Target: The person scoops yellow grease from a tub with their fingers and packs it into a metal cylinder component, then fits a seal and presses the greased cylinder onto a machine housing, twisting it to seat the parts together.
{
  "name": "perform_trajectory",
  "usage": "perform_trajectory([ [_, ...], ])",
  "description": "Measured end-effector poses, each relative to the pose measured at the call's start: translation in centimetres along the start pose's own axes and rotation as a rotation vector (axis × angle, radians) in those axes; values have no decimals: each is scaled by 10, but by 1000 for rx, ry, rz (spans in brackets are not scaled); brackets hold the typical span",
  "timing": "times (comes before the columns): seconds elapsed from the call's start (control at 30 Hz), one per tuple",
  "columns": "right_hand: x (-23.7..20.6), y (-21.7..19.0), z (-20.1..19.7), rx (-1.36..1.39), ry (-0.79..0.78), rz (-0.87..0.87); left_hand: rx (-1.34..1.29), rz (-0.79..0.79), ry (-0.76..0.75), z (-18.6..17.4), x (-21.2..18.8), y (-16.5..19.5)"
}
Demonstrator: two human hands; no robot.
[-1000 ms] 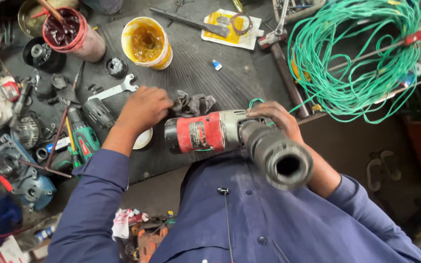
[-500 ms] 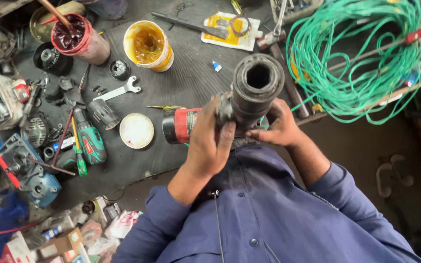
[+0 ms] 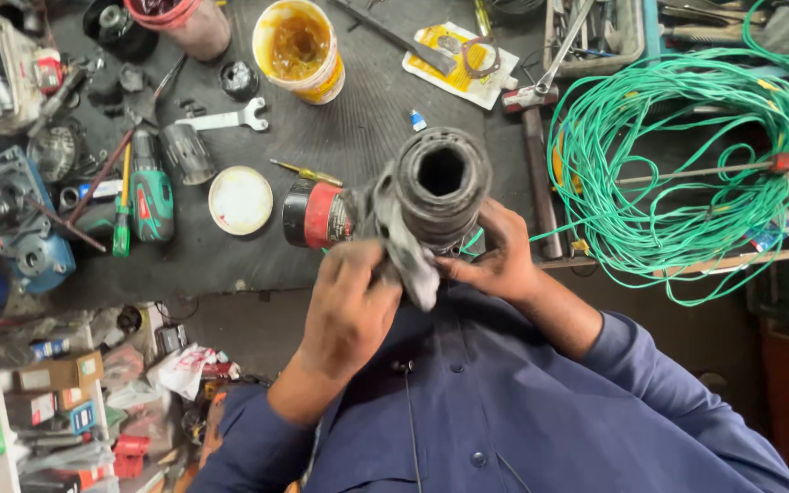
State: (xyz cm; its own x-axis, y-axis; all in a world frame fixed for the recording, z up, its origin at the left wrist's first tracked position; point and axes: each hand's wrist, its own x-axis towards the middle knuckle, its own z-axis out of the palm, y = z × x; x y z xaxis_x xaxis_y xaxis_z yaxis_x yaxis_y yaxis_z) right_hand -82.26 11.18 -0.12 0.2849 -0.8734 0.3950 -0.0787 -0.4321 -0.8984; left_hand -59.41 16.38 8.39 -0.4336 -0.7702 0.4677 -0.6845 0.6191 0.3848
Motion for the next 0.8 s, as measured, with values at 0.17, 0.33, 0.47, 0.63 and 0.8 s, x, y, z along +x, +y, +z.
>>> perform_trajectory([
  [0.17,4,-1,-3,-31,-25,-9,184,-104,77,-24,-2,-24],
  [0.33,10,-3,-2,8,-46,17,-1067,-380,249,-24,7,-24],
  [0.47,7,1,0,98,-33,4,-1339,-717,513,36,9,9],
  [0.63,1,10,-2,-13,-38,-46,-524,-492,531,63,15,37],
  [0.8,-2,8,0,-116,-22,-77,-385,-613,492,65,38,57],
])
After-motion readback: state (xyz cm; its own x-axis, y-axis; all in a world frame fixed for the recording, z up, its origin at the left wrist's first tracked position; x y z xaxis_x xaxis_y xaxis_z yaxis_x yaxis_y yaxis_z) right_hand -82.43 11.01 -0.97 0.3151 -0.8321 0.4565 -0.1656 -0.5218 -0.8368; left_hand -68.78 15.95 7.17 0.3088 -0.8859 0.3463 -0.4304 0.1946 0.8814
